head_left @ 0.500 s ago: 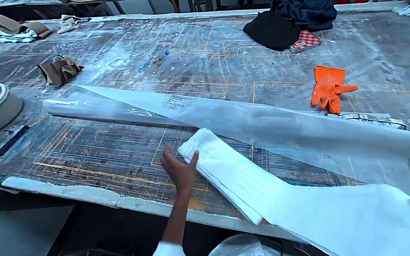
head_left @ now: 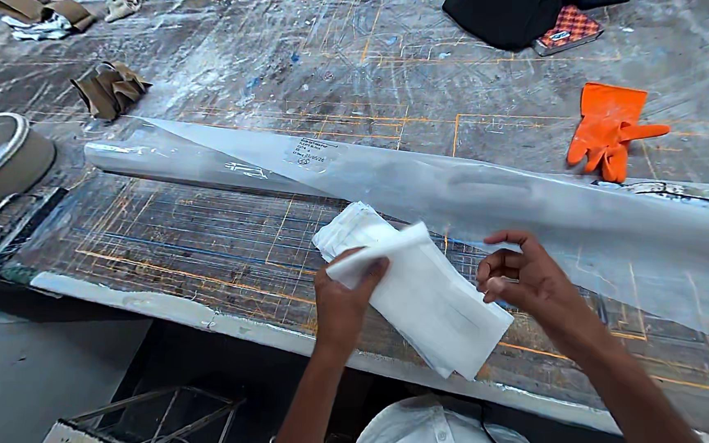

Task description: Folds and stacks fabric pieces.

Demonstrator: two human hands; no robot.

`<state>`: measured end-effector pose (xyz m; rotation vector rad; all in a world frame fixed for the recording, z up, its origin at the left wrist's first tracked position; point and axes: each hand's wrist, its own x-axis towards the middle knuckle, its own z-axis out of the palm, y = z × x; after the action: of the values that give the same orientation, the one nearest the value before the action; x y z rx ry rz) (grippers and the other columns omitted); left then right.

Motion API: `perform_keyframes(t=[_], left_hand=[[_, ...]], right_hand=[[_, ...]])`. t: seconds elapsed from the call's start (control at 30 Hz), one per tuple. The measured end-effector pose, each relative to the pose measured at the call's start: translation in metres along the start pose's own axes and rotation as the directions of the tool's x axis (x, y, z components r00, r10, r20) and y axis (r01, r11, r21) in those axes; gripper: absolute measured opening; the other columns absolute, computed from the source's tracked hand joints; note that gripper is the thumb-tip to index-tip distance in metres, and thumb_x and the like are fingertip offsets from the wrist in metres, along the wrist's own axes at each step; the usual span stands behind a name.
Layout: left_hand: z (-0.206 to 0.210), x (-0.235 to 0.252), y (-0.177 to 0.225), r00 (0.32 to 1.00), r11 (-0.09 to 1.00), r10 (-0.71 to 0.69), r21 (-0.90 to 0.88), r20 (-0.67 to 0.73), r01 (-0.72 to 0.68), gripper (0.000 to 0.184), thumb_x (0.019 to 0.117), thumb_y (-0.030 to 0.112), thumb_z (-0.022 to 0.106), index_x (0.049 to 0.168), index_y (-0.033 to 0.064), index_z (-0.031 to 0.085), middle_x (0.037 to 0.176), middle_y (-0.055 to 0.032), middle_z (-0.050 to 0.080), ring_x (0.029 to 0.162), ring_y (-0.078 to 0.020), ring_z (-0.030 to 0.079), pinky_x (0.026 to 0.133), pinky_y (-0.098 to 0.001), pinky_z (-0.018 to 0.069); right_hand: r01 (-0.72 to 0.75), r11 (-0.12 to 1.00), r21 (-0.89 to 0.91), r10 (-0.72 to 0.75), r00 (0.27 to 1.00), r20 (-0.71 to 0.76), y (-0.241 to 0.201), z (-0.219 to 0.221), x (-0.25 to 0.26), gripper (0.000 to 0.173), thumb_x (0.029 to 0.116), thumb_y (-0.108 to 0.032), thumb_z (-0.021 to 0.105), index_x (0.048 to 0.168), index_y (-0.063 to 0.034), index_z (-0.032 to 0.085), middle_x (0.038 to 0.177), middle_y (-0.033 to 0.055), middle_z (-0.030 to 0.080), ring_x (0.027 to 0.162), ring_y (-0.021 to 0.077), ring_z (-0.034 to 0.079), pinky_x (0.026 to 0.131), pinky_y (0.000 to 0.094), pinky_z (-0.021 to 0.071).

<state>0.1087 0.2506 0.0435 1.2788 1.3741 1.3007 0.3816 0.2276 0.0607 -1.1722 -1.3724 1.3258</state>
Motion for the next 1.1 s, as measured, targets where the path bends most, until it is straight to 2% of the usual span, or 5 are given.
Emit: perform_keyframes(t=[0.17, 0.53, 0.67, 0.8, 1.1], left_hand=[[-0.009, 0.058, -0.014, 0.978, 0.978, -0.206, 0.027, -0.043, 0.207, 0.041, 0.0864, 0.015, 0.083, 0.121, 0.0039, 0.064, 0.103, -0.0078, 0.076, 0.089, -0.0181, 0.075, 0.080, -0.0396, 0.0651], [-0.037, 0.106, -0.078, 0.991, 0.783, 0.088, 0.608, 0.099, -0.130, 0.035, 0.0882, 0.024, 0.083, 0.115, 0.0067, 0.069, 0.104, -0.0158, 0.071, 0.091, -0.0351, 0.067, 0.079, -0.0598, 0.0541], [-0.042, 0.131, -0.080, 0.985, 0.617, 0.086, 0.769, 0.149, -0.170, 0.072, 0.0806, 0.050, 0.085, 0.131, 0.0048, 0.060, 0.131, -0.0234, 0.058, 0.119, -0.0454, 0.055, 0.095, -0.0666, 0.0443], [-0.040, 0.165, -0.064, 0.918, 0.588, -0.344, 0.807, 0.197, 0.048, 0.104, 0.0711, 0.065, 0.085, 0.145, 0.0001, 0.050, 0.142, -0.0272, 0.054, 0.132, -0.0462, 0.050, 0.106, -0.0674, 0.0392], [-0.038, 0.226, -0.139, 0.753, 0.623, -0.534, 0.781, 0.385, 0.042, 0.084, 0.0578, 0.065, 0.091, 0.108, 0.0015, 0.072, 0.102, -0.0201, 0.073, 0.100, -0.0373, 0.070, 0.091, -0.0615, 0.0548]], right_hand=[[-0.101, 0.832, -0.545, -0.040, 0.970, -0.241, 0.095, 0.021, -0.034, 0.064, 0.0848, -0.057, 0.074, 0.136, -0.0212, 0.058, 0.132, 0.0016, 0.060, 0.122, 0.0207, 0.058, 0.096, 0.0496, 0.0536], [-0.377, 0.651, -0.658, -0.029, 0.854, -0.519, 0.135, 0.059, -0.071, 0.035, 0.0814, -0.053, 0.074, 0.100, -0.0228, 0.074, 0.127, 0.0090, 0.058, 0.115, 0.0295, 0.057, 0.091, 0.0513, 0.0514], [-0.412, 0.557, -0.721, -0.158, 0.800, -0.579, 0.118, 0.077, -0.066, 0.053, 0.0784, -0.050, 0.078, 0.120, -0.0187, 0.069, 0.137, 0.0152, 0.053, 0.121, 0.0406, 0.053, 0.093, 0.0597, 0.0492], [-0.442, 0.562, -0.699, -0.228, 0.730, -0.644, 0.109, 0.094, -0.058, 0.075, 0.0770, -0.057, 0.077, 0.134, -0.0125, 0.060, 0.140, 0.0181, 0.051, 0.124, 0.0401, 0.053, 0.097, 0.0586, 0.0493], [-0.679, 0.722, -0.133, 0.281, 0.463, -0.841, 0.147, 0.113, -0.066, 0.118, 0.0651, -0.075, 0.080, 0.148, -0.0017, 0.040, 0.124, 0.0158, 0.067, 0.109, 0.0299, 0.067, 0.093, 0.0538, 0.0551]])
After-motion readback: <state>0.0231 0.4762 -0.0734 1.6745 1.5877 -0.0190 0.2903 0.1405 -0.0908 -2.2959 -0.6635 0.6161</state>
